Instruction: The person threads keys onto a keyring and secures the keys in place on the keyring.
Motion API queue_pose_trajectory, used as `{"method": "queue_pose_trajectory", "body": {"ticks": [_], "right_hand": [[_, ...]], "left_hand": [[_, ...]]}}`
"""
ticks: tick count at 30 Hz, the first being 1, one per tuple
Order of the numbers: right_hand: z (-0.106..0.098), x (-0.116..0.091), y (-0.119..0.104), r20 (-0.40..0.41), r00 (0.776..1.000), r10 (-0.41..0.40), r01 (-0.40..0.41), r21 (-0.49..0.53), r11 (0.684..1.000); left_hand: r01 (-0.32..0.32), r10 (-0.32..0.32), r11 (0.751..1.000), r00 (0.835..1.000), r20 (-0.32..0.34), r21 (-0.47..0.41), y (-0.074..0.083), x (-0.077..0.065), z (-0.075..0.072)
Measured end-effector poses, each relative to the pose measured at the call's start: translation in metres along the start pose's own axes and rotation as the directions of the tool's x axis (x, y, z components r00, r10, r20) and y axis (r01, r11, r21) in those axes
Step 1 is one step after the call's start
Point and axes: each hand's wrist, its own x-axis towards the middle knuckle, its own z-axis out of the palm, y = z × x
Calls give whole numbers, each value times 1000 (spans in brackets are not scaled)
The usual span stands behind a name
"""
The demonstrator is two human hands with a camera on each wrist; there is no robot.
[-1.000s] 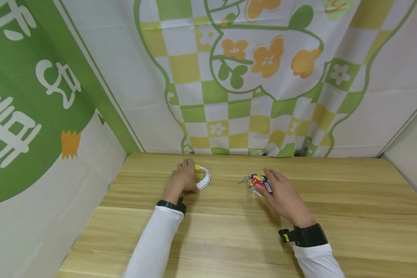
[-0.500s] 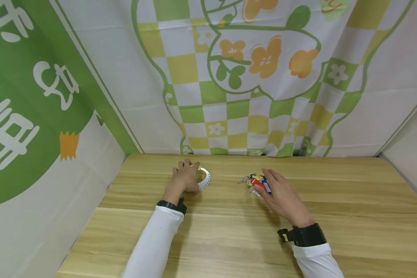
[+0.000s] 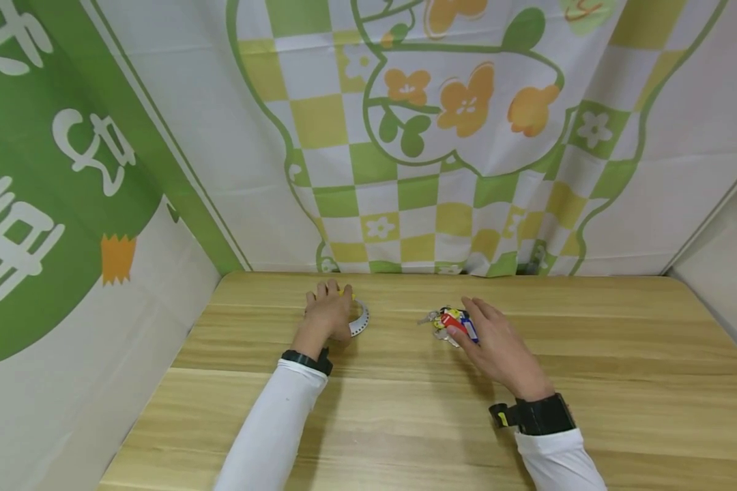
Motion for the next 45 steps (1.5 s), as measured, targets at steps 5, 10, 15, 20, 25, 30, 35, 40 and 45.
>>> {"method": "queue_pose_trajectory", "body": {"ticks": [5,10,15,20,25,30,35,40,45], "right_hand": [[1,0,0,-1,1000,-2,2,2,1000],[1,1,0,-4,1000,-8,8,6,1000],[1,1,0,-13,1000,-13,13,9,1000],[1,0,-1,-12,1000,-20,20,15,1000],[1,1,-1,-11,1000,-21,21,12,1000],[3,1,-2,-18,1000,-24,24,2,1000],[3,0,-2,-17,1000,-17,17,0,1000],[3,1,-1,-17,1000,-16,16,3,1000],[2,1,0,-21,999,-26,26,4,1000]], "left_hand": [[12,-12,1000,1000,0,20,2,-2,1],[29,-30,999,999,-29,-14,3,-5,4],[44,-53,996,993,-110,-79,4,-7,6],[48,-78,987,977,-197,-155,5,-12,7],[57,-116,969,964,-239,-242,7,-19,7],[61,-141,955,954,-263,-290,8,-22,9],[49,-159,943,936,-315,-330,10,-21,11],[30,-163,930,927,-338,-367,14,-23,12],[16,-152,926,930,-335,-377,16,-26,13]]}}
